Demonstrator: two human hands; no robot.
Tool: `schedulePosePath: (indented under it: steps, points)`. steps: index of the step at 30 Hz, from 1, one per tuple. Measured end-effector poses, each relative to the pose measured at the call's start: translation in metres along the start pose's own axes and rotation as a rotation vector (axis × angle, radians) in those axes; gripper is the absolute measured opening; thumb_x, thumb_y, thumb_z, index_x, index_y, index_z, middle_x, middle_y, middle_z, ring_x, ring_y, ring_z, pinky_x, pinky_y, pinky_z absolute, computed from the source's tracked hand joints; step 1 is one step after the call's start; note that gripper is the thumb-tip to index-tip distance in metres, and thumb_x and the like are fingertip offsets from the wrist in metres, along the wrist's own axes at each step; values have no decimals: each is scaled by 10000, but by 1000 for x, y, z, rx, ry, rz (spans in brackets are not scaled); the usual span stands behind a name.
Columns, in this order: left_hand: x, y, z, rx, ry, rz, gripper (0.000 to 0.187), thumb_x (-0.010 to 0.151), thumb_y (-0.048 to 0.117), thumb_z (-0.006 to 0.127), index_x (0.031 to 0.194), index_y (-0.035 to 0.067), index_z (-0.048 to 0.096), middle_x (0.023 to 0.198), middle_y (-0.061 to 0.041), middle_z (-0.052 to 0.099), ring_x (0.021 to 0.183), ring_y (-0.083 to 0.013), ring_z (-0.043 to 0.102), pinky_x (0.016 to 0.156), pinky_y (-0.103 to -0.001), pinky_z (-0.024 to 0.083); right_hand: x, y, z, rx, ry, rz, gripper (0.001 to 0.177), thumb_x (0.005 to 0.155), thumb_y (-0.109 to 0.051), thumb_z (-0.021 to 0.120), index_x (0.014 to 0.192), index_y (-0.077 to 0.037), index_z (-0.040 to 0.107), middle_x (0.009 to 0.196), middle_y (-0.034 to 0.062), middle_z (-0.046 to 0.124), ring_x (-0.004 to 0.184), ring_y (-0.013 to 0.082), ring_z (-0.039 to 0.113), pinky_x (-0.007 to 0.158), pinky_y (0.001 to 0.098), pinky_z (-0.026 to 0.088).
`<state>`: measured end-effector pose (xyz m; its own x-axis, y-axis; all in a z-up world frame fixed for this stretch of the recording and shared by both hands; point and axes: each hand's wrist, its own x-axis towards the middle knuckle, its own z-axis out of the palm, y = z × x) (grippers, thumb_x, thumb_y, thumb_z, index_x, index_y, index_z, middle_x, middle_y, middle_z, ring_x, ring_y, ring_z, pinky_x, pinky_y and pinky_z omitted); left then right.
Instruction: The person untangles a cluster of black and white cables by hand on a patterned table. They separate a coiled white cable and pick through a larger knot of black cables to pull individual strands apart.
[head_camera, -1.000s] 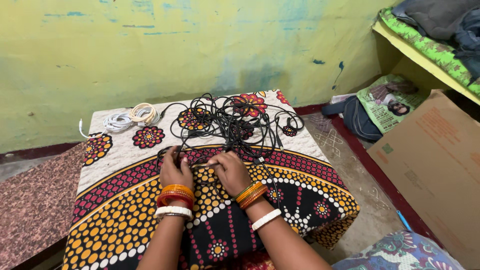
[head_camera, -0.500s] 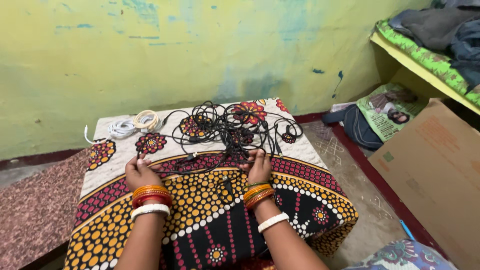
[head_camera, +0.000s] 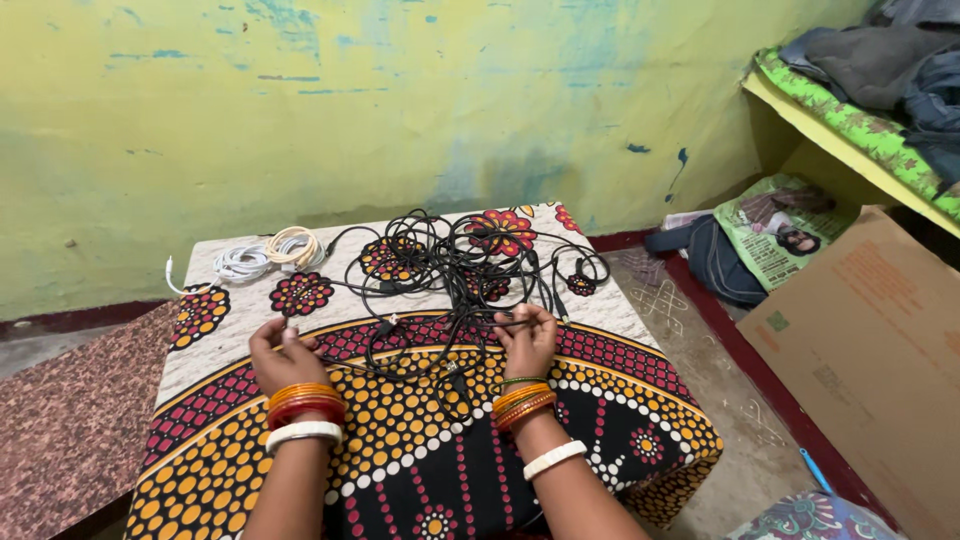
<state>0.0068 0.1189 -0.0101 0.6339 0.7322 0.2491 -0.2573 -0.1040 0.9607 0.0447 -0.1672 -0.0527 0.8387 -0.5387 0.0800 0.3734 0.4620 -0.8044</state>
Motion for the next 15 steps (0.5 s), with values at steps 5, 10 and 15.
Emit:
schedulePosePath:
  steps: [5, 10, 15]
  points:
    - [-17, 17, 0, 284, -37, 299, 246, 969, -15, 594, 1210, -5, 550, 1159, -159, 567, 945, -242, 639, 827, -393, 545, -12, -4, 8, -154, -148, -144, 302, 929, 49, 651, 1184, -25, 505, 1097, 69, 622, 954, 177, 707, 782, 271, 601]
    - [-25, 30, 0, 556, -112, 651, 276, 825, -29, 651, 1074, 55, 567, 1075, -145, 594, 1067, -358, 591, 1007, -483, 417, -41, -32, 29, -488, -148, -328, 470, 868, 80, 639, 1282, -37, 451, 1255, 105, 474, 1024, 161, 618, 880, 272, 570]
    - [-30, 29, -2, 616, -415, 608, 226, 788, -10, 642, 947, 150, 650, 1031, -45, 648, 1068, -291, 607, 981, -449, 463, -70, -61, 47, -879, -172, -714, 559, 811, 49, 703, 1305, -42, 458, 1280, 145, 430, 1119, 255, 527, 988, 389, 486]
